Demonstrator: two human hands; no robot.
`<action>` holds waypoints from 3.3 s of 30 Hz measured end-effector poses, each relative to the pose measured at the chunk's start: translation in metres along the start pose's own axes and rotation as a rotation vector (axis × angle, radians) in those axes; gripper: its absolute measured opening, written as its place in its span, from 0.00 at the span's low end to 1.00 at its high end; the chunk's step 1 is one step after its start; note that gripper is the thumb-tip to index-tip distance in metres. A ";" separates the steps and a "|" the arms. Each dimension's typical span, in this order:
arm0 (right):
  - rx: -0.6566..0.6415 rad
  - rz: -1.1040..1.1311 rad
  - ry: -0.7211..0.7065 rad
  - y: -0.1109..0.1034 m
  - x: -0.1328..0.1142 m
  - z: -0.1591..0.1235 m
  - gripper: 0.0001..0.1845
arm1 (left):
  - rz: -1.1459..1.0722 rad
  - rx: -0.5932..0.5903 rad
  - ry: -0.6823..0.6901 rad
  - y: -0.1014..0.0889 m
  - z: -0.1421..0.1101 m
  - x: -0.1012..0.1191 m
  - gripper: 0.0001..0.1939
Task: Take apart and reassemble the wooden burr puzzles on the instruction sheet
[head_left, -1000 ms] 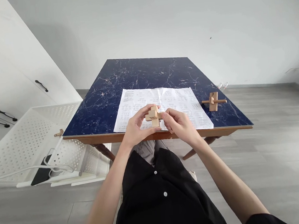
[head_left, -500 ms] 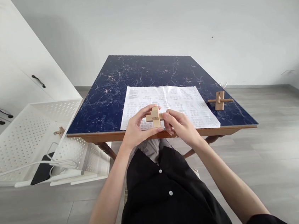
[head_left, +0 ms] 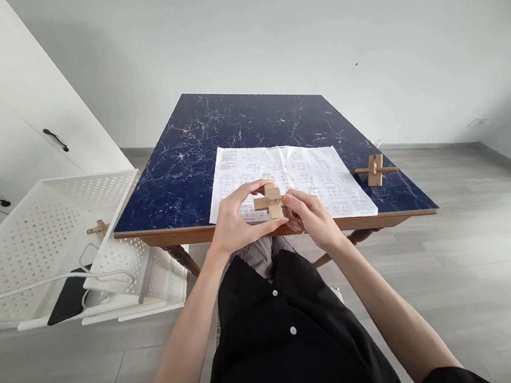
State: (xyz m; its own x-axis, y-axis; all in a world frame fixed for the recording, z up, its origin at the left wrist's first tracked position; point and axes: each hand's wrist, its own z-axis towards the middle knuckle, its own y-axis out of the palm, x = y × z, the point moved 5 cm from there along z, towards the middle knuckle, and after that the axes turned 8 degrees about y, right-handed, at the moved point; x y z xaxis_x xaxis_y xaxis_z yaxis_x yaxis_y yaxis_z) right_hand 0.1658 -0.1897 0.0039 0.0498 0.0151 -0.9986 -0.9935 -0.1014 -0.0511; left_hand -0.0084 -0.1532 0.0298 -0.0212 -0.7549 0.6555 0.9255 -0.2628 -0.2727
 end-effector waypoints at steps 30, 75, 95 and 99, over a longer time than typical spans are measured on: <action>-0.042 0.314 0.108 -0.018 0.019 -0.014 0.21 | -0.067 -0.150 0.105 0.035 0.027 0.038 0.33; -0.060 0.520 -0.031 -0.062 0.024 -0.037 0.24 | -0.272 -0.277 0.152 0.070 0.057 0.026 0.36; 0.236 0.434 0.076 -0.088 0.016 0.006 0.27 | 0.882 -0.058 -0.368 -0.063 0.044 -0.100 0.31; 0.270 0.299 0.090 -0.087 0.017 0.018 0.26 | 0.907 -0.057 -0.392 -0.067 0.041 -0.106 0.32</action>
State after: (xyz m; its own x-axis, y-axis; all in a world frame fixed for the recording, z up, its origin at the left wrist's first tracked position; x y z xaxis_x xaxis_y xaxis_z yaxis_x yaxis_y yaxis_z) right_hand 0.2515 -0.1630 -0.0083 -0.2480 -0.0641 -0.9666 -0.9561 0.1770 0.2336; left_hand -0.0525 -0.0306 0.0071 0.8231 -0.4348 0.3653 0.5094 0.2809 -0.8134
